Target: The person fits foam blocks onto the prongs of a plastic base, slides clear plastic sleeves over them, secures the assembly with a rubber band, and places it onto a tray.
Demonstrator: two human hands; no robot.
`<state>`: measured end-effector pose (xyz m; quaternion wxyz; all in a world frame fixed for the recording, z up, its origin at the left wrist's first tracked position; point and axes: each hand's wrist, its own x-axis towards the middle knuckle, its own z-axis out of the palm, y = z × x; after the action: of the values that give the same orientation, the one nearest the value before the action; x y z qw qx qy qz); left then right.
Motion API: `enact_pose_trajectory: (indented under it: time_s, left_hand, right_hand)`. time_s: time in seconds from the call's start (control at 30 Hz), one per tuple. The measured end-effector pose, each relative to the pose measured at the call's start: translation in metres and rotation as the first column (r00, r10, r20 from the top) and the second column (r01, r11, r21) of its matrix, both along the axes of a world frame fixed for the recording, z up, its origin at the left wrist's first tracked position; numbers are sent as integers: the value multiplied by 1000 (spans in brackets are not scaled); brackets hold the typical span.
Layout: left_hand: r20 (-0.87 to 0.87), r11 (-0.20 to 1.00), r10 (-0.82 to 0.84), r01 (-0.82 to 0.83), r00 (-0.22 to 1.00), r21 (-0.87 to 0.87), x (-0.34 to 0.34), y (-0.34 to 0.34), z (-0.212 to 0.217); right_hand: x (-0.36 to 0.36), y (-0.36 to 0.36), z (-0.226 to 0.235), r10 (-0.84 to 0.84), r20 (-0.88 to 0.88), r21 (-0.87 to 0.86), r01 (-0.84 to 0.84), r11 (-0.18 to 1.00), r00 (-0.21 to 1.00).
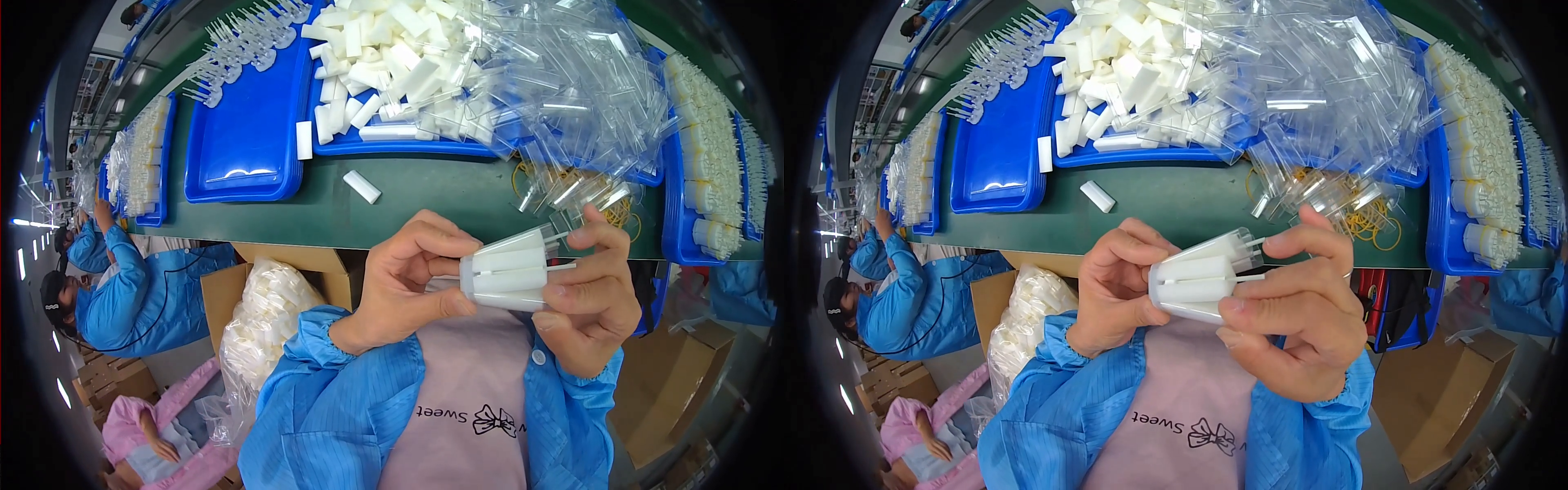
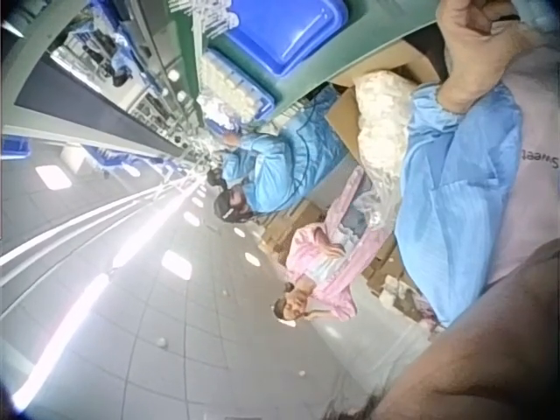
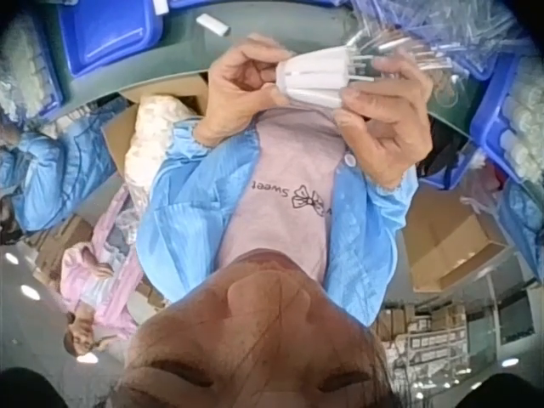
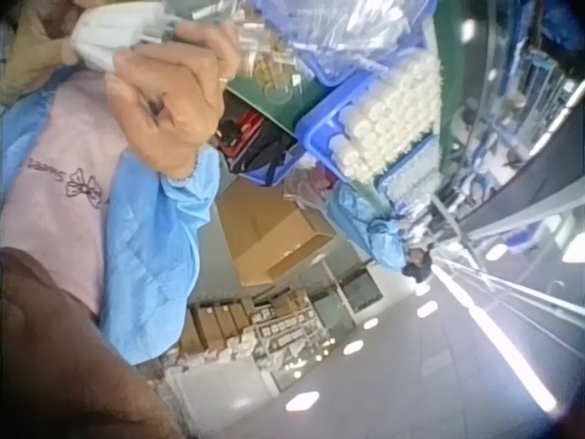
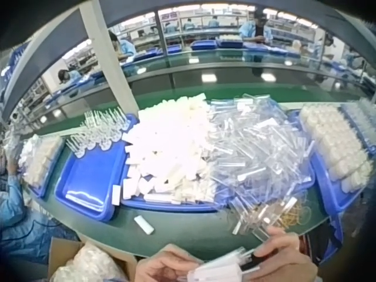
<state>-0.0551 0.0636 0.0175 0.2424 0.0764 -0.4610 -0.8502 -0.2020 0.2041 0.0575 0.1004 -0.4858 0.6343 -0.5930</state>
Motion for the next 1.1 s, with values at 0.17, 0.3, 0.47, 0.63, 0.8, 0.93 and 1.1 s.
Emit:
enact_pose_trajectory:
  time_s: [0.17, 0.3, 0.47, 0.63, 0.8, 0.93, 1.1]
  left_hand:
    - [31, 1000, -18, 18, 999, -1, -4, -1, -2]
    - [38, 1000, 20, -21, 999, 19, -9, -4, -6]
    - [236, 968, 98, -148, 967, 204, -4, -10, -1]
    - [261, 945, 64, -143, 963, 295, -12, -12, 2]
    - [201, 918, -22, -60, 979, 391, -10, -15, -7]
    - [151, 859, -40, -43, 988, 511, -7, -18, -13]
    - [50, 731, -82, 26, 995, 682, -7, -16, -12]
  right_hand:
    - [-2, 2, -2, -19, -4, 11, 19, 1000, 1000]
    - [-11, 3, -3, -10, -48, 55, 12, 998, 999]
    - [-39, 30, 1, -344, 264, -88, 378, 922, 901]
    - [-76, 67, -25, -478, -297, 275, 553, 786, 827]
    - [-80, 66, -54, -368, -649, 341, 687, 642, 666]
    - [-80, 72, -54, -448, -561, 338, 687, 644, 696]
    - [-78, 72, -47, -550, -338, 426, 645, 635, 764]
